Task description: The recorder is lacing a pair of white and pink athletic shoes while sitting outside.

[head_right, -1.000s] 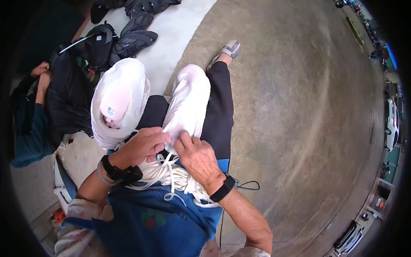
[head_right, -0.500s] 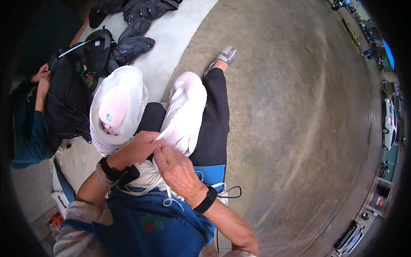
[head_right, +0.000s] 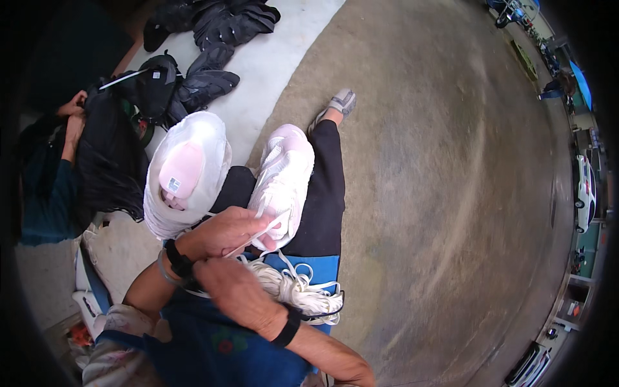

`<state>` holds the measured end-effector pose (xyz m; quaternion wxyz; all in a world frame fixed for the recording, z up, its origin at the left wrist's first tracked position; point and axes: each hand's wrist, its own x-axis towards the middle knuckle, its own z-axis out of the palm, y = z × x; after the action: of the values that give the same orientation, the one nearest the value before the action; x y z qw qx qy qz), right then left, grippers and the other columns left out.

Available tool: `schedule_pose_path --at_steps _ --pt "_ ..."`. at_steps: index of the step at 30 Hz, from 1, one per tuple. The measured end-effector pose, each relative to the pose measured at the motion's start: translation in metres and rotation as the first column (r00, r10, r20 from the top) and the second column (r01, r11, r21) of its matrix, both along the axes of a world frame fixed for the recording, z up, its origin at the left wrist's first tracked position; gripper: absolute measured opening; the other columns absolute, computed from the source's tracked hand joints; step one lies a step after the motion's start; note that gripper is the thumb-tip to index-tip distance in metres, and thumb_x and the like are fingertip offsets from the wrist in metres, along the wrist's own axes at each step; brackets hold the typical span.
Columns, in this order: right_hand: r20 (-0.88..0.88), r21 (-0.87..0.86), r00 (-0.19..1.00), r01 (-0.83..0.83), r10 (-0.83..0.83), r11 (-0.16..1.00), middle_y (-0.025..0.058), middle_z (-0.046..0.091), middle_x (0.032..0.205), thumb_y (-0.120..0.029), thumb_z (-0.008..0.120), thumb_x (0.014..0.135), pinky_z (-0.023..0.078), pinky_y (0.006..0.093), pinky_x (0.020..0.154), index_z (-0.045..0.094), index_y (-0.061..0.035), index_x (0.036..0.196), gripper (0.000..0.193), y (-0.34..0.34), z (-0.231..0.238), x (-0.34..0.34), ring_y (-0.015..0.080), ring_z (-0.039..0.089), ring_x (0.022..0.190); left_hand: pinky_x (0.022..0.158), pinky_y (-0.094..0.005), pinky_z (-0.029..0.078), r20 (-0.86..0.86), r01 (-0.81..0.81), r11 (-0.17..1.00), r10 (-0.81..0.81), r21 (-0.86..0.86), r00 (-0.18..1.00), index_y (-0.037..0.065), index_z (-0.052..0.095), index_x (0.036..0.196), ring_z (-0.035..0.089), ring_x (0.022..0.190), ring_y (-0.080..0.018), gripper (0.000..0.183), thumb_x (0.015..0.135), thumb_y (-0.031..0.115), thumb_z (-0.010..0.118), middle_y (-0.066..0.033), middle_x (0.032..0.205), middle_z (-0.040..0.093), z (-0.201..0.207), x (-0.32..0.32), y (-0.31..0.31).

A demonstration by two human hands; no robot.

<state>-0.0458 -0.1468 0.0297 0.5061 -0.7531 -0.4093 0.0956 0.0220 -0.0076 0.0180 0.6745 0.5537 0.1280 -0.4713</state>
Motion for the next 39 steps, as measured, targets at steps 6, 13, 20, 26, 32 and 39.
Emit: schedule_pose_path --at_steps 6,13,20,26,32,39 --pt "-0.164 -0.026 0.981 -0.109 0.103 0.994 0.0137 0.055 0.096 -0.001 0.056 0.075 0.049 0.0397 0.073 0.054 0.0001 0.108 0.034 -0.001 0.045 0.006 0.0294 0.059 0.088 0.037 -0.0191 0.025 0.107 -0.272 0.962 0.272 -0.019 0.956 0.003 0.063 0.104 0.034 0.042 -0.0017 0.034 0.097 0.034 0.050 0.0080 0.057 0.040 -0.007 -0.027 0.020" --pt "0.132 -0.397 0.825 0.551 -0.549 0.734 0.0241 0.049 0.102 -0.004 0.060 0.085 0.052 0.0444 0.065 0.044 0.0052 0.120 0.040 -0.047 -0.048 0.060 0.0406 0.060 0.079 0.038 -0.0194 0.027 0.059 -0.382 0.921 0.378 0.076 0.924 0.004 0.057 0.097 0.028 0.041 -0.0015 0.025 0.098 0.028 0.051 0.0097 0.057 0.036 -0.031 -0.022 0.021" --pt "0.158 -0.405 0.874 0.482 -0.460 0.777 0.0210 0.051 0.096 0.005 0.056 0.076 0.054 0.0428 0.070 0.049 0.0086 0.120 0.044 -0.044 -0.054 0.081 0.0383 0.060 0.083 0.037 -0.0214 0.033 0.144 -0.322 0.946 0.323 -0.029 0.935 0.003 0.057 0.096 0.036 0.045 -0.0034 0.032 0.096 0.033 0.049 0.0056 0.058 0.039 -0.038 -0.028 0.033" --pt "0.084 -0.326 0.851 0.515 -0.518 0.793 0.0202 0.053 0.098 -0.003 0.060 0.085 0.052 0.0398 0.065 0.054 0.0015 0.118 0.034 -0.054 -0.053 0.081 0.0347 0.061 0.075 0.046 -0.0208 0.038 0.111 0.029 0.995 -0.040 0.099 0.993 0.004 0.059 0.096 0.041 0.053 -0.0038 0.030 0.099 0.030 0.044 0.0055 0.063 0.043 0.011 -0.026 0.030" --pt "-0.079 -0.277 0.775 0.588 -0.627 0.760 0.0160 0.055 0.085 -0.006 0.062 0.086 0.049 0.0390 0.065 0.060 0.0008 0.106 0.021 -0.068 -0.028 0.057 0.0302 0.058 0.071 0.063 -0.0254 0.042 0.468 -0.033 0.878 -0.222 0.477 0.855 0.002 0.059 0.118 0.051 0.068 -0.0094 0.032 0.098 0.022 0.045 -0.0003 0.072 0.055 0.046 -0.036 0.030" --pt "-0.131 -0.229 0.751 0.613 -0.648 0.756 0.0146 0.057 0.081 -0.007 0.061 0.089 0.048 0.0357 0.064 0.062 0.0012 0.101 0.015 -0.071 -0.024 0.046 0.0252 0.058 0.067 0.067 -0.0341 0.047 0.687 0.008 0.838 -0.452 0.545 0.569 0.003 0.062 0.097 0.060 0.075 -0.0245 0.017 0.093 0.014 0.049 -0.0088 0.083 0.062 0.064 -0.052 0.053"
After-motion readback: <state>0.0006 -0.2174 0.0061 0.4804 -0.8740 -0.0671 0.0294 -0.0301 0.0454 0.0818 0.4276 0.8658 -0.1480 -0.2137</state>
